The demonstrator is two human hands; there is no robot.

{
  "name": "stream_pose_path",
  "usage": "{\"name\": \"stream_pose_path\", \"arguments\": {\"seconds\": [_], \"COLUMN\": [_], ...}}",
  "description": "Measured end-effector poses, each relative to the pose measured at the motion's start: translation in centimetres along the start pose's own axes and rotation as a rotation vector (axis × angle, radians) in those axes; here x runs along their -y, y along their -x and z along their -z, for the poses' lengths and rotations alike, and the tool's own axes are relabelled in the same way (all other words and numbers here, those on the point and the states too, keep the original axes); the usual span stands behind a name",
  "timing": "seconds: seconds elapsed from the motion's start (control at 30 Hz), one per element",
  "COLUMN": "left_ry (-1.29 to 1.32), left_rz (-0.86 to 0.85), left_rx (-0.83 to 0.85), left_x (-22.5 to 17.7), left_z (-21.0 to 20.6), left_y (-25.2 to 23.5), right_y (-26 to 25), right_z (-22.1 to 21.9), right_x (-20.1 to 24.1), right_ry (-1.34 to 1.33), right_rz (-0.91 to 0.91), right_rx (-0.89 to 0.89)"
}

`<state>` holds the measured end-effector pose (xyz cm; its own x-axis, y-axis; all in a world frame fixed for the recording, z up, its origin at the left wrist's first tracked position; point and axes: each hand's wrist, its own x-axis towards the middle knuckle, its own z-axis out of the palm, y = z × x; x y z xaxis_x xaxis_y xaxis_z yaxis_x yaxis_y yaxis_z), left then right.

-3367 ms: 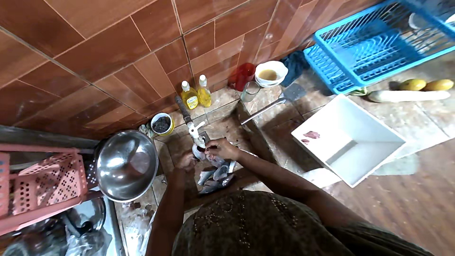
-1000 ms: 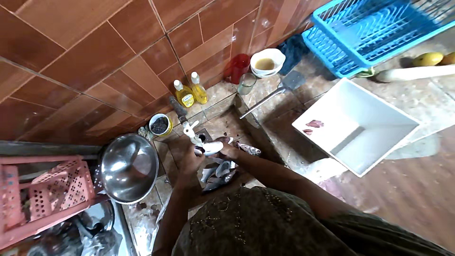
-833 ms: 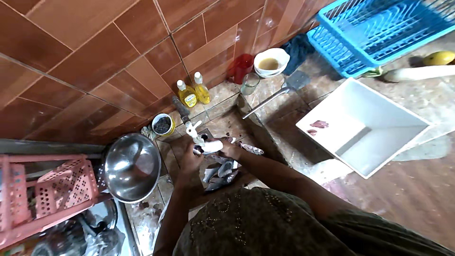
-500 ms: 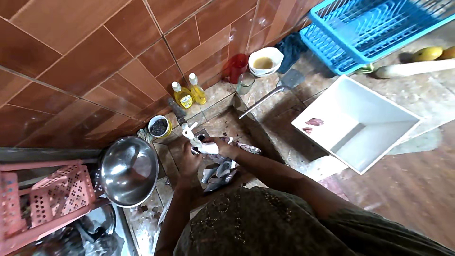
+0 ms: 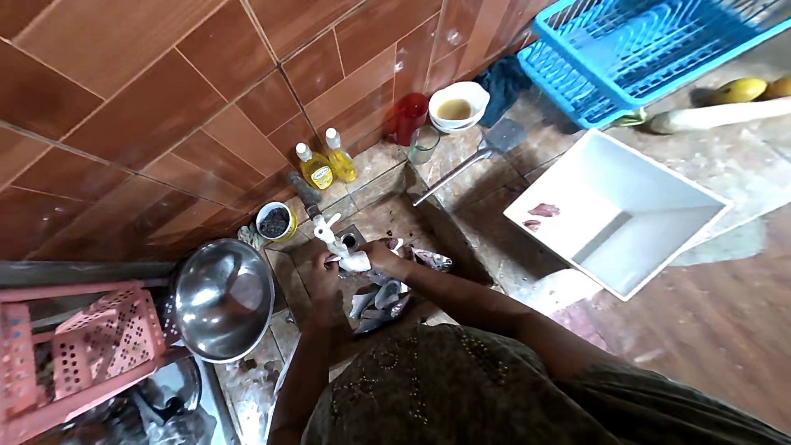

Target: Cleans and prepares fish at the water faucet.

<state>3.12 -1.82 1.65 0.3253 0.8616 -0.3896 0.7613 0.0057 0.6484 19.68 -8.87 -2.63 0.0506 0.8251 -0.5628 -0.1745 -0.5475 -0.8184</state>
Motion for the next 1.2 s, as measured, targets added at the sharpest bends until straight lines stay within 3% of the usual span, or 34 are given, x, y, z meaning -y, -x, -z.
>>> {"name": "stream_pose_path", "arguments": {"seconds": [0.27,0.5,0.67,0.77,0.9,1.07,1.13,1.2], "left_ry": [0.056,0.245,0.69,0.941,1.136,1.225,1.25,1.242], "left_rz": [-0.004,0.066,0.211,0.263,0.252,0.278,0.302,0.34], "left_rx": [-0.082,-0.087,0.008,0.179,0.329,0.382,0.42,0.443], "left_x": [-0.7,-0.8,0.3,1.6,2.0,1.4,1.4,0.9], "left_z": [-2.3,-2.4,-2.8,-3.3,-4.2,-4.8,-4.7,-4.1], "left_y": [0.0,-0.2,-0.7,-1.2,-1.1,-0.9,-0.8,-0.5], "right_y": [0.3,1.5,3.2,4.5,6.3,5.8,4.7,3.8], "right_z": [2.2,2.2,3.0,4.0,5.6,8.5,10.4,10.9], "right_x": [-0.7,0.8,2.3,3.2,3.9,1.6,-0.3,-0.9], "right_ry": [0.438,0.508,0.206,-0.031,-0.186,-0.24,0.172,0.838], "right_rz": [0.101,0.119,0.02,0.016,0.084,0.166,0.17,-0.033], "right_rx": [-0.1,-0.14,-0.035,0.042,0.108,0.194,0.054,-0.087]}}
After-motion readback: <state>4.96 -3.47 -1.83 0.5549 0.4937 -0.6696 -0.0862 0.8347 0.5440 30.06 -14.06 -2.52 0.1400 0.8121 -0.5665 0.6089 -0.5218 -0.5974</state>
